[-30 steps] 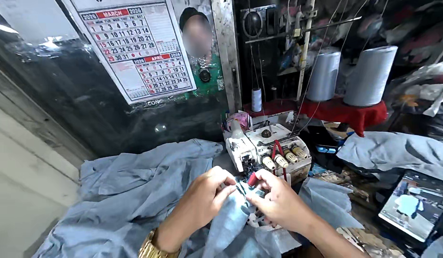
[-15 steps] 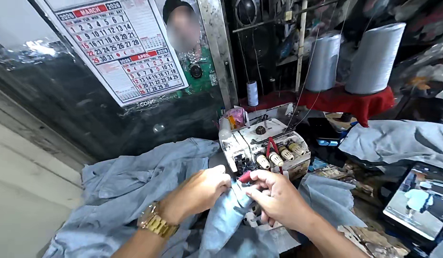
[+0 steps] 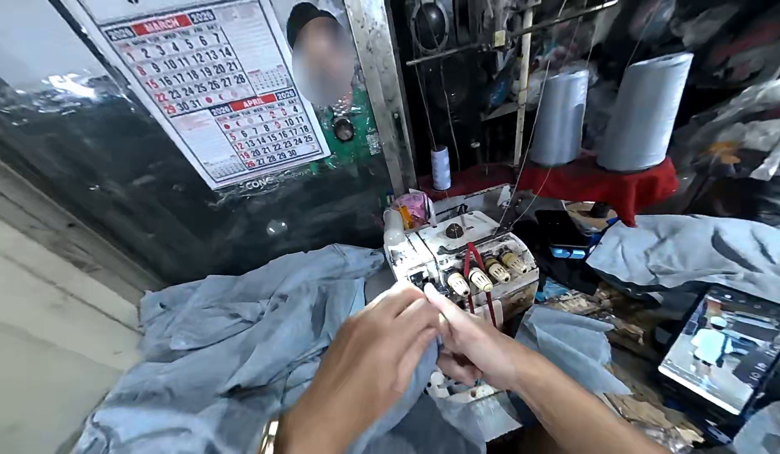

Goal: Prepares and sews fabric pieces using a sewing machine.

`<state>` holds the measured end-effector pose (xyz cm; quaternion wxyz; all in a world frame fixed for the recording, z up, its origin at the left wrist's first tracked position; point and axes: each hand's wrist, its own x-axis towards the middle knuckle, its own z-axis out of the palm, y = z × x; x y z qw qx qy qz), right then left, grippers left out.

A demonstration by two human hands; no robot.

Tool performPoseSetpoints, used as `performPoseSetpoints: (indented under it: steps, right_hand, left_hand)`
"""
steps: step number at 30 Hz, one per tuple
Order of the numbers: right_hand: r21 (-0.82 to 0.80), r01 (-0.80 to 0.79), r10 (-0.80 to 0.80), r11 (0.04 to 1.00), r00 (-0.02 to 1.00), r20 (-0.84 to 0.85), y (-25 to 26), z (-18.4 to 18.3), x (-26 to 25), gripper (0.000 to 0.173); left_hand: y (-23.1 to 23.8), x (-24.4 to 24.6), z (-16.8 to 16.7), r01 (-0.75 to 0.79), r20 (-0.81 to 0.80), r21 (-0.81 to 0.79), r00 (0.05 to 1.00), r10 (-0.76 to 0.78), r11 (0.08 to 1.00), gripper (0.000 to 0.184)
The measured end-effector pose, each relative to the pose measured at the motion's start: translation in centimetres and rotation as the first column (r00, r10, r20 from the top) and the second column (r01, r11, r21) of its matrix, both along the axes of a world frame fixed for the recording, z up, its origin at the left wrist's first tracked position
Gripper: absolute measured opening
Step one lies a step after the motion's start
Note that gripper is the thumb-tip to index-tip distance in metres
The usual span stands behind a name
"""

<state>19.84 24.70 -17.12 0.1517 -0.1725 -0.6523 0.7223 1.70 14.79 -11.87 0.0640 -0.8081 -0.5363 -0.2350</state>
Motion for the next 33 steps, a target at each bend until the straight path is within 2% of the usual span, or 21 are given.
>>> performPoseSetpoints:
  steps: [2, 3, 5, 7, 9, 10, 12, 13, 14, 16, 17, 18, 20, 22, 25, 28, 31, 33]
  right_hand:
    - [-0.090, -0.047, 0.043, 0.995, 0.998, -0.047, 0.4, -0.3, 1.5, 0.067]
    - [-0.126, -0.047, 0.034, 0.991, 0.994, -0.100, 0.7, -0.8, 2.2, 0.057]
    - [-0.181, 0.029, -0.064, 0.983, 0.980, -0.191, 0.4, -2.3, 2.5, 0.032]
    - [-0.165, 0.191, -0.220, 0.968, 0.959, -0.181, -0.8, -3.2, 1.8, 0.018]
    - [-0.115, 0.329, -0.346, 0.937, 0.918, -0.192, -2.2, -4.1, 1.3, 0.021]
    - [-0.071, 0.389, -0.395, 0.918, 0.895, -0.206, -2.9, -4.4, 1.2, 0.022]
    - [0.049, 0.487, -0.460, 0.872, 0.851, -0.254, -4.1, -5.2, 1.3, 0.022]
    - [0.104, 0.513, -0.467, 0.852, 0.834, -0.293, -4.3, -5.6, 1.4, 0.022]
    - [0.161, 0.520, -0.453, 0.839, 0.830, -0.324, -4.4, -6.0, 1.6, 0.020]
    - [0.311, 0.497, -0.384, 0.810, 0.850, -0.359, -4.2, -6.5, 1.8, 0.020]
    - [0.391, 0.493, -0.357, 0.777, 0.857, -0.372, -4.0, -6.5, 1.8, 0.020]
    - [0.448, 0.501, -0.351, 0.740, 0.857, -0.378, -3.9, -6.4, 1.7, 0.021]
    - [0.482, 0.534, -0.380, 0.694, 0.841, -0.385, -3.6, -6.3, 1.8, 0.022]
    - [0.450, 0.572, -0.427, 0.686, 0.817, -0.388, -3.2, -6.3, 1.8, 0.024]
    - [0.390, 0.601, -0.472, 0.698, 0.795, -0.381, -2.7, -6.6, 1.4, 0.021]
    - [0.353, 0.565, -0.467, 0.746, 0.821, -0.329, -2.6, -6.8, 1.2, 0.024]
    - [0.454, 0.491, -0.391, 0.744, 0.870, -0.302, -2.6, -6.7, 1.5, 0.021]
    - [0.598, 0.424, -0.281, 0.680, 0.904, -0.323, -3.0, -5.8, 1.7, 0.018]
  left_hand:
    - [-3.6, -0.9, -3.1, -0.184, 0.072, -0.035, 0.980, 0.186, 0.982, 0.041]
    - [-5.5, -1.7, -4.6, -0.273, 0.008, -0.116, 0.961, 0.276, 0.955, 0.043]
    - [-8.6, -3.9, -7.0, -0.417, -0.172, -0.221, 0.906, 0.386, 0.882, 0.027]
    - [-10.2, -6.3, -7.1, -0.517, -0.289, -0.164, 0.839, 0.460, 0.840, 0.017]
    - [-10.6, -8.0, -6.2, -0.554, -0.372, -0.158, 0.800, 0.471, 0.817, 0.019]
    - [-10.6, -8.7, -5.7, -0.548, -0.399, -0.232, 0.807, 0.436, 0.804, 0.022]
    - [-10.0, -9.7, -4.0, -0.443, -0.348, -0.450, 0.887, 0.304, 0.775, 0.034]
    - [-9.1, -9.5, -3.0, -0.354, -0.281, -0.482, 0.929, 0.242, 0.801, 0.035]
    - [-7.8, -8.7, -2.3, -0.254, -0.195, -0.433, 0.963, 0.185, 0.865, 0.032]
    - [-3.9, -5.3, -1.8, -0.098, -0.056, -0.223, 0.995, 0.088, 0.970, 0.027]
    - [-1.9, -3.5, -1.9, -0.030, -0.042, -0.158, 0.999, 0.024, 0.987, 0.027]
    - [-0.1, -2.2, -2.0, 0.034, -0.071, -0.166, 0.996, -0.047, 0.985, 0.028]
    - [2.3, -1.3, -2.2, 0.099, -0.135, -0.237, 0.982, -0.134, 0.967, 0.024]
    - [3.3, -1.7, -1.9, 0.131, -0.110, -0.251, 0.981, -0.163, 0.959, 0.018]
    - [3.4, -2.4, -1.9, 0.146, 0.058, -0.328, 0.989, -0.135, 0.933, 0.016]
    - [3.6, -2.5, -2.6, 0.134, 0.181, -0.413, 0.982, -0.063, 0.901, 0.011]
    - [4.5, -2.2, -0.9, 0.184, 0.170, -0.566, 0.980, -0.105, 0.804, 0.018]
    - [5.3, -1.7, 1.2, 0.200, 0.046, -0.665, 0.972, -0.228, 0.719, 0.015]
